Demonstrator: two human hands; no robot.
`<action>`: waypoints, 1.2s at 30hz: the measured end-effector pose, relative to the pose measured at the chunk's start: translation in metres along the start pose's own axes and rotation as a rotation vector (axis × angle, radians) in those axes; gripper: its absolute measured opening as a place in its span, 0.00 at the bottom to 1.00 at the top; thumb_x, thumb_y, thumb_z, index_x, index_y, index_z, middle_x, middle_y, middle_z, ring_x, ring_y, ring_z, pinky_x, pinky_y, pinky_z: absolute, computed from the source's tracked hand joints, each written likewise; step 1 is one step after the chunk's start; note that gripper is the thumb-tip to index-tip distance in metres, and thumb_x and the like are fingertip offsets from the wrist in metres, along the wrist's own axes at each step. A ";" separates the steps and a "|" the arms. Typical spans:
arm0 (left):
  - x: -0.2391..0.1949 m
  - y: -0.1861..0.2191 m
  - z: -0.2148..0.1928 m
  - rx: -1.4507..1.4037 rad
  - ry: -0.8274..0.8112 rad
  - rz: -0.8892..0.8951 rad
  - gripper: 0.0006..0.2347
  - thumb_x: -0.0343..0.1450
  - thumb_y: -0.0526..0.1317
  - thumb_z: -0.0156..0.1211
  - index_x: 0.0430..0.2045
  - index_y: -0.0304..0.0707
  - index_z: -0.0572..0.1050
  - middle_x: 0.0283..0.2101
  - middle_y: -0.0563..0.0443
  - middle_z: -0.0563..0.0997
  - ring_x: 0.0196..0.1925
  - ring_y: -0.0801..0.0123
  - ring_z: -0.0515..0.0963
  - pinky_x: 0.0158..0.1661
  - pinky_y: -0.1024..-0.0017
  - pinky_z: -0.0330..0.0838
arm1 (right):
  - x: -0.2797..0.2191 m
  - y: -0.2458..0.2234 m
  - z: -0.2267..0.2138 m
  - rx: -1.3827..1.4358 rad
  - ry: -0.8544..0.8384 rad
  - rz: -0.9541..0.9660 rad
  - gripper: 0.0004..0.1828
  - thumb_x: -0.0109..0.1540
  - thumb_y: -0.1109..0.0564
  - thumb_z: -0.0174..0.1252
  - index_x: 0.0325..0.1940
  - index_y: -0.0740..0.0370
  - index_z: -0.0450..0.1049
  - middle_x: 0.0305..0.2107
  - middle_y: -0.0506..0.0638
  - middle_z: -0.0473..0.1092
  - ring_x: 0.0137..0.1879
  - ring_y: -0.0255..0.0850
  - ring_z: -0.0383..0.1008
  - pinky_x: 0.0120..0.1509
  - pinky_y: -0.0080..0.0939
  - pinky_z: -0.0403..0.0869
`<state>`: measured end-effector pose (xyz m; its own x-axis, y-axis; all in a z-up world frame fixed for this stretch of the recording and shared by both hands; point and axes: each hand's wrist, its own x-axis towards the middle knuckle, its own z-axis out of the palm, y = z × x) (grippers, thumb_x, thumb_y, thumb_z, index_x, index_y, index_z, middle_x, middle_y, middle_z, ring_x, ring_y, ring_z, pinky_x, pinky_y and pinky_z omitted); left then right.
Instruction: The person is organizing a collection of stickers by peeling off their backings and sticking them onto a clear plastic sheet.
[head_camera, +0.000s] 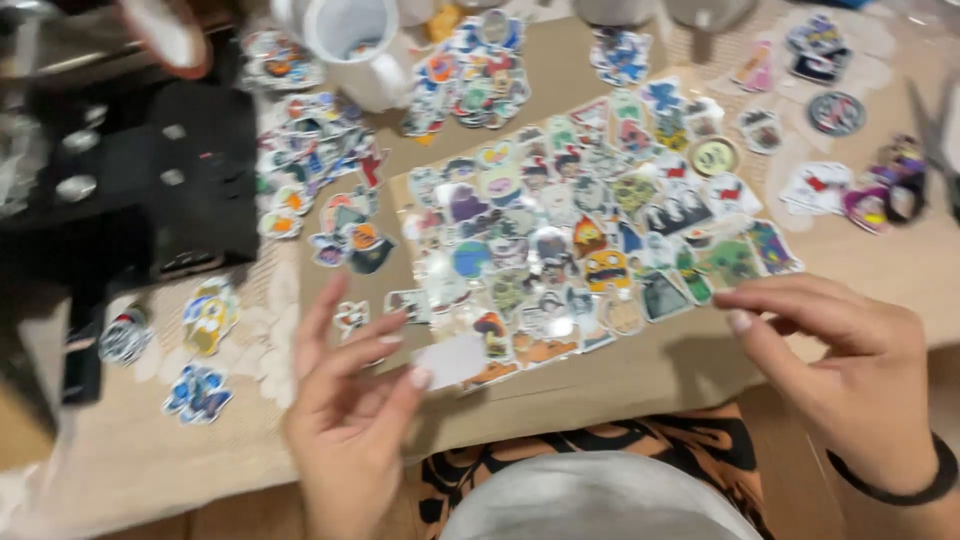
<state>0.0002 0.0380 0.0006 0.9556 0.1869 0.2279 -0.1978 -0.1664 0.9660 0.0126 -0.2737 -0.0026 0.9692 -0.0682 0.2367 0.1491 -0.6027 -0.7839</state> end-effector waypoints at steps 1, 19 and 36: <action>-0.001 -0.005 -0.001 -0.025 -0.054 -0.014 0.11 0.64 0.27 0.63 0.39 0.36 0.76 0.71 0.37 0.61 0.55 0.61 0.81 0.45 0.72 0.87 | -0.012 0.028 -0.011 -0.030 0.031 0.043 0.05 0.61 0.68 0.60 0.39 0.68 0.81 0.37 0.57 0.78 0.42 0.41 0.78 0.43 0.34 0.73; 0.001 -0.054 -0.011 0.298 0.078 0.263 0.18 0.70 0.25 0.60 0.49 0.37 0.60 0.79 0.23 0.58 0.62 0.41 0.77 0.62 0.65 0.73 | -0.087 0.149 -0.056 -1.425 0.191 -0.312 0.10 0.65 0.46 0.64 0.50 0.43 0.81 0.35 0.33 0.73 0.34 0.33 0.73 0.30 0.28 0.60; -0.008 0.007 0.037 -0.116 -0.107 0.031 0.10 0.66 0.28 0.65 0.37 0.46 0.77 0.70 0.37 0.60 0.56 0.62 0.82 0.44 0.78 0.82 | -0.014 -0.012 0.026 0.543 -0.104 0.162 0.07 0.62 0.63 0.57 0.37 0.72 0.78 0.25 0.56 0.72 0.26 0.37 0.64 0.33 0.32 0.64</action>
<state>-0.0012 -0.0008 0.0013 0.9651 0.0779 0.2499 -0.2460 -0.0566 0.9676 0.0025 -0.2449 -0.0112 0.9982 -0.0306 0.0525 0.0494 -0.0944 -0.9943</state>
